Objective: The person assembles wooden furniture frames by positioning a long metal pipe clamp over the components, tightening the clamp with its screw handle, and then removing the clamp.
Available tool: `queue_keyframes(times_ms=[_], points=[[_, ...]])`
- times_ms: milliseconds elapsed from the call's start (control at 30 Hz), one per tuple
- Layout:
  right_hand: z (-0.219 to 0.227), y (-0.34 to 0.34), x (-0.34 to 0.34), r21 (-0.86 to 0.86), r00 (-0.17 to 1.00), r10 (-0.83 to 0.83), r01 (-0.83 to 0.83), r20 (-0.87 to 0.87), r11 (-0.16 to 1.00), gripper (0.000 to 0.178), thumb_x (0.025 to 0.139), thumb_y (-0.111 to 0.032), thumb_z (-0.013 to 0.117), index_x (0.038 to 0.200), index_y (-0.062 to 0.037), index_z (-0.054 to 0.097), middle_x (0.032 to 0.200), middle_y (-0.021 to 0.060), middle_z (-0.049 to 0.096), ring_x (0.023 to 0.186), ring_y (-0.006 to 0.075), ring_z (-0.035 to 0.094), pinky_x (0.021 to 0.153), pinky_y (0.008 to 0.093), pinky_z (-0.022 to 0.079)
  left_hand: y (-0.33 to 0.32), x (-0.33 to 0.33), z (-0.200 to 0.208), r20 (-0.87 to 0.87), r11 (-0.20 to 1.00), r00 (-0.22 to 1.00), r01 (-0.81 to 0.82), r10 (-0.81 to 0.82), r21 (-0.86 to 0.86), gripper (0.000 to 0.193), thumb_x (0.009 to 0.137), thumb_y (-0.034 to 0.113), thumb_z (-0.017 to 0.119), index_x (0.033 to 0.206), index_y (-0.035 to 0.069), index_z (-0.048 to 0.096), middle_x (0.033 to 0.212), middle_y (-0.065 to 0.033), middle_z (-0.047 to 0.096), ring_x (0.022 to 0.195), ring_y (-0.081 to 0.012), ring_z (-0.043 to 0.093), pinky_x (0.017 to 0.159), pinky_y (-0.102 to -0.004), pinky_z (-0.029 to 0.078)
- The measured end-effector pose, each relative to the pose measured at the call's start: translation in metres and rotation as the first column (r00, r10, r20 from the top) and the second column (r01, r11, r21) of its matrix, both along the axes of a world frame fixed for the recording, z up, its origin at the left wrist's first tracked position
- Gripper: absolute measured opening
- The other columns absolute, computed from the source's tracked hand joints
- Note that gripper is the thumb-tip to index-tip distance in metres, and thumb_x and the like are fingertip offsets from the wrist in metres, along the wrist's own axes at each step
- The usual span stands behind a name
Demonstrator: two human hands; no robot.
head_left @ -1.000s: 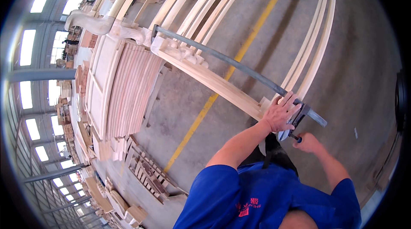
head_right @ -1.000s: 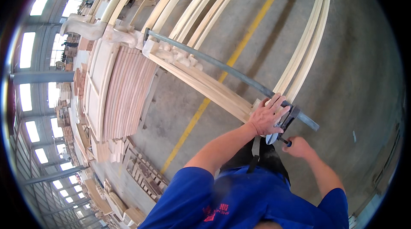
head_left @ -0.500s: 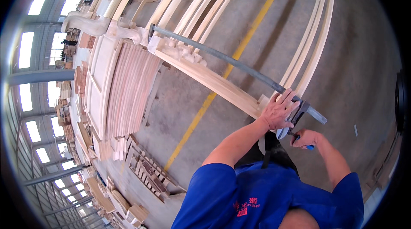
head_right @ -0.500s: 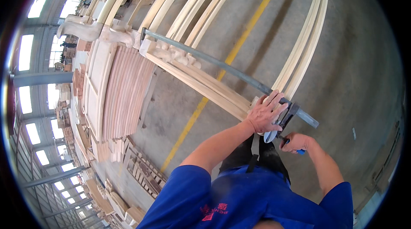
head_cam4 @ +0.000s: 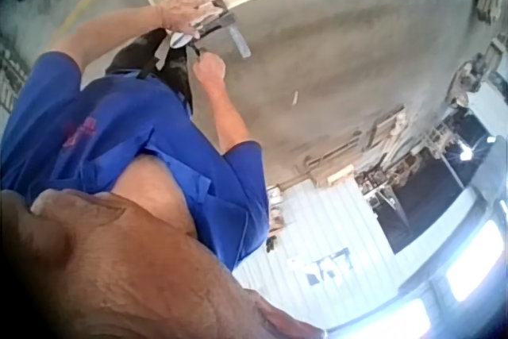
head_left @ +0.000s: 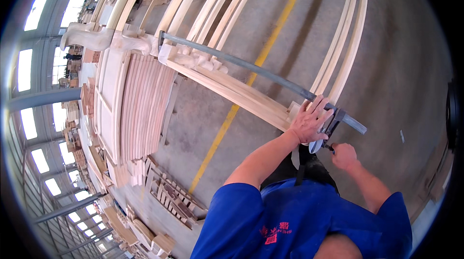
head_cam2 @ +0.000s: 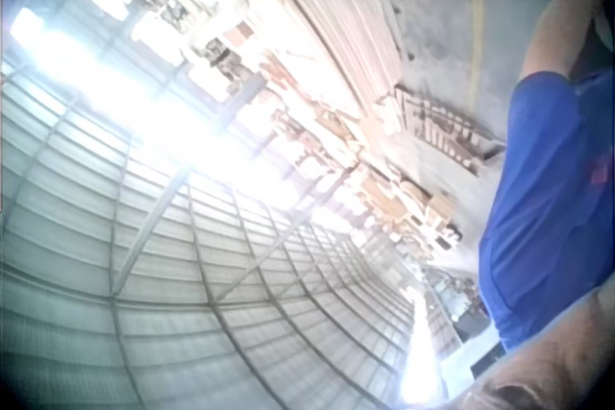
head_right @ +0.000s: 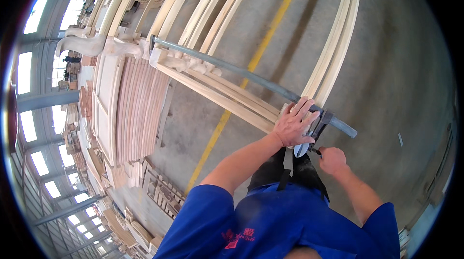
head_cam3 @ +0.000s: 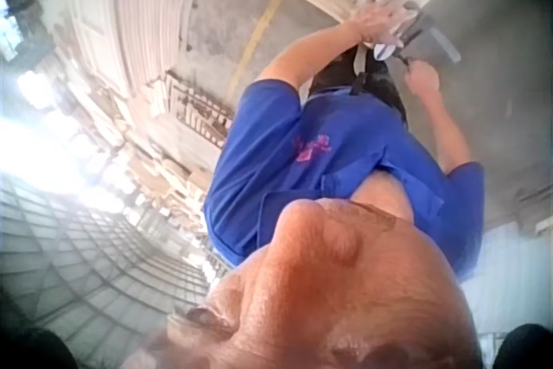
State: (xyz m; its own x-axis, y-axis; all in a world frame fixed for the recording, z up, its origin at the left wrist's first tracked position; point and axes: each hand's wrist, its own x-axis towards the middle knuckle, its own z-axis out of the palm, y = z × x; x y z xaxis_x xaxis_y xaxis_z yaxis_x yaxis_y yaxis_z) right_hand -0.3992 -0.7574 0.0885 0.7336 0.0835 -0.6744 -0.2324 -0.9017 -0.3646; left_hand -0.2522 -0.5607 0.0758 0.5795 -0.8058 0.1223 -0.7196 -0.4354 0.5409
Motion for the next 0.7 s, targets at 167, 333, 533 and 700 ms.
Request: queue_keyframes(times_ms=[167, 333, 533, 700], points=[[-0.031, -0.025, -0.003, 0.252, 0.994, -0.048, 0.071, -0.095, 0.965, 0.024, 0.079, -0.021, 0.065, 0.097, -0.0098, 0.076, 0.077, 0.0174, 0.072, 0.070, 0.0337, 0.070, 0.070, 0.0439, 0.057, -0.006, 0.000, 0.002, 0.013, 1.000, 1.000, 0.011, -0.011, -0.003, 0.093, 0.062, 0.052, 0.088, 0.141, 0.017, 0.052, 0.159, -0.0153, 0.032, 0.152, -0.0358, 0.025, 0.112, -0.0597, 0.034], [0.008, -0.019, 0.033, 0.320, 0.893, -0.060, 0.222, -0.446, 0.921, 0.030, 0.077, -0.021, 0.072, 0.103, -0.0058, 0.076, 0.086, 0.0171, 0.073, 0.083, 0.0305, 0.070, 0.079, 0.0404, 0.056, -0.001, -0.001, 0.004, -0.011, 1.000, 1.000, 0.002, -0.002, 0.024, 0.092, 0.063, 0.052, 0.087, 0.141, 0.017, 0.052, 0.159, -0.0146, 0.032, 0.153, -0.0351, 0.023, 0.114, -0.0595, 0.032], [0.003, -0.012, 0.011, 0.331, 0.982, -0.164, 0.187, -0.096, 0.925, 0.064, 0.078, -0.030, 0.078, 0.131, 0.0012, 0.061, 0.106, 0.0196, 0.072, 0.096, 0.0322, 0.070, 0.088, 0.0392, 0.054, 0.006, 0.002, 0.001, -0.005, 1.000, 1.000, 0.016, -0.016, -0.021, 0.090, 0.066, 0.052, 0.085, 0.142, 0.015, 0.052, 0.162, -0.0150, 0.031, 0.154, -0.0346, 0.020, 0.119, -0.0552, 0.027], [0.026, 0.021, 0.012, 0.277, 0.970, -0.233, 0.206, 0.067, 0.938, 0.089, 0.079, -0.036, 0.080, 0.148, 0.0016, 0.038, 0.131, 0.0250, 0.061, 0.122, 0.0370, 0.062, 0.104, 0.0432, 0.049, 0.013, -0.002, 0.000, -0.057, 0.997, 0.998, -0.006, 0.002, -0.074, 0.096, 0.067, 0.051, 0.085, 0.145, 0.009, 0.049, 0.161, -0.0160, 0.034, 0.155, -0.0327, 0.021, 0.122, -0.0551, 0.023]])
